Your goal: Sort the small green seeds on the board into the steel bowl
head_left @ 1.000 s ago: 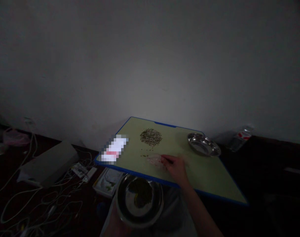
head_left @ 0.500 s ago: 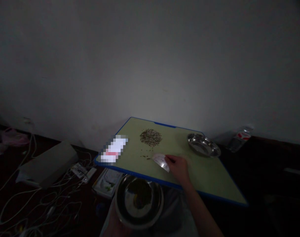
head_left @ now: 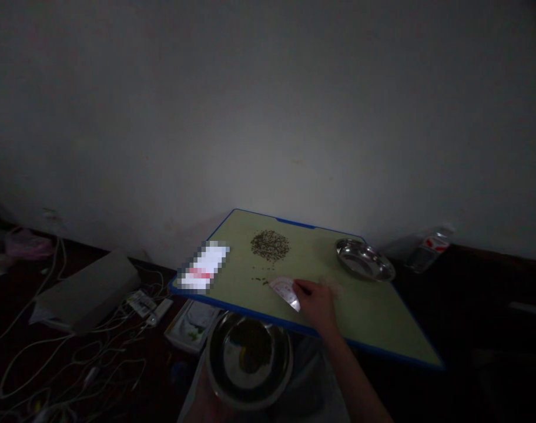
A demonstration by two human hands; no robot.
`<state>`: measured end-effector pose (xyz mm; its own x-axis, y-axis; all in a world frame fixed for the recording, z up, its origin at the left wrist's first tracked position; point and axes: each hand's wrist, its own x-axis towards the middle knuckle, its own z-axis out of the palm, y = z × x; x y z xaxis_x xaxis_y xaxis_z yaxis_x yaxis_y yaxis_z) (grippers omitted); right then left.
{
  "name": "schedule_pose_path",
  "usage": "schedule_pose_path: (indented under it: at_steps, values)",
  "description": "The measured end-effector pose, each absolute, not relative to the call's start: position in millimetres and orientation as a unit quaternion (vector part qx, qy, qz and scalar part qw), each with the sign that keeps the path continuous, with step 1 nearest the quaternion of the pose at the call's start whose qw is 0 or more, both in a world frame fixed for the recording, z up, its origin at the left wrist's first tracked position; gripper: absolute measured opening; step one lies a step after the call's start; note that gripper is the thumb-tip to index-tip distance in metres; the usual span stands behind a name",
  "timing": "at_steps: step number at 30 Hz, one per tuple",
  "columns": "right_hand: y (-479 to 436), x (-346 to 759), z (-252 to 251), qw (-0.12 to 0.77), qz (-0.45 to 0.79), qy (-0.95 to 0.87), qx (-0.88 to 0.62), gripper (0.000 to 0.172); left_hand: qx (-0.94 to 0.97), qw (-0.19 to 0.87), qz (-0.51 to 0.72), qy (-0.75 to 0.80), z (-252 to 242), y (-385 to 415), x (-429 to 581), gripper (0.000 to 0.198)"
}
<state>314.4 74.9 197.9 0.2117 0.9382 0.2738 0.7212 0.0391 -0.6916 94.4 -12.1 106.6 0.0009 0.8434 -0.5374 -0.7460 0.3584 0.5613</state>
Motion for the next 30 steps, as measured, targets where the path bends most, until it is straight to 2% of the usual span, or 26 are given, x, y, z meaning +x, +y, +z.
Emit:
schedule_pose_path:
  at_steps: [3, 17, 30]
  values:
    - [75, 313, 195, 0.382, 0.136, -0.608, -0.683, 0.031, 0.097, 0.692, 0.568, 0.435, 109, -12, 95, 0.07]
    - [73, 307, 191, 0.381, 0.125, -0.608, -0.685, 0.031, 0.073, 0.699, 0.568, 0.428, 110, -9, 93, 0.05]
    - [66, 295, 189, 0.391, 0.125, -0.605, -0.682, 0.028, 0.188, 0.695, 0.547, 0.428, 129, -11, 90, 0.069]
